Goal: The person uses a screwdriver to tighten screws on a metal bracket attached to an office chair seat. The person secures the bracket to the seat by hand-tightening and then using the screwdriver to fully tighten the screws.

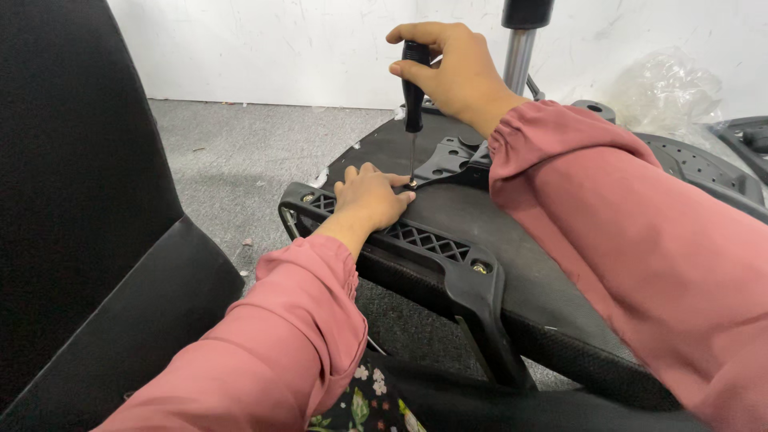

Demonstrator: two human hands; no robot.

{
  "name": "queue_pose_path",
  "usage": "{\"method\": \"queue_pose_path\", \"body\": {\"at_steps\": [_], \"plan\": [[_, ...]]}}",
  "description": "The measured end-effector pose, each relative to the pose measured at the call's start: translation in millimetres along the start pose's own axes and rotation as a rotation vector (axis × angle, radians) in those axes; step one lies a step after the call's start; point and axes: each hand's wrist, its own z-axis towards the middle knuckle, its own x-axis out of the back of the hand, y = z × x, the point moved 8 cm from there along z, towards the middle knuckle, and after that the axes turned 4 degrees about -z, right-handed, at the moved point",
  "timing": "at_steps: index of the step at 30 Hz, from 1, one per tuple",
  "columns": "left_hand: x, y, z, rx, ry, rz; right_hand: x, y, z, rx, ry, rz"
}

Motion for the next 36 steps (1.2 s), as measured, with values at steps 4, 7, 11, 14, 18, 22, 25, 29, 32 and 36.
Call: {"method": "queue_pose_path", "body": {"at_steps": [4,7,11,14,18,22,25,29,32,36], "plan": [[2.4,0.6,-0.8,-0.019,0.023,0.018,-6.1,-14.8,-0.2,0.067,-0.017,0.010],[3.2,-0.2,-0.4,-0.005,0.013,0.027,-5.3,-14.4,0.6,0.026,-0.055,0.016],[2.1,0.4,0.8,-0.013,0.021,0.011,-3.5,2.1,2.7,-0.061,-0.133,0.060],[2.1,-1.2,0.9,-0.011,0.025,0.002,-3.3,5.4,2.8,-0.023,-0.112,0.045],[1.8,-1.8,1.3,-0.004,0.020,0.000,-1.5,6.9,0.0,0.034,-0.052,0.018],[3.0,0.0,0.1,-0.005,0.020,-0.007,-10.1,6.4,5.7,0.011,-0.096,-0.015],[3.6,0.3,-0.7,-0.006,0.016,0.005,-13.7,-3.8,4.4,0.069,-0.072,-0.022],[4.0,0.0,-0.5,-0.008,0.025,-0.016,-11.4,-10.5,-1.5,0.095,-0.120,0.059],[3.8,-0.9,-0.8,-0.008,0.029,-0.033,-6.8,-4.6,-3.1,-0.002,-0.189,0.126],[6.1,-4.0,-0.6,0.022,0.029,-0.060,-5.3,-4.9,-4.2,-0.051,-0.143,0.112]]}}
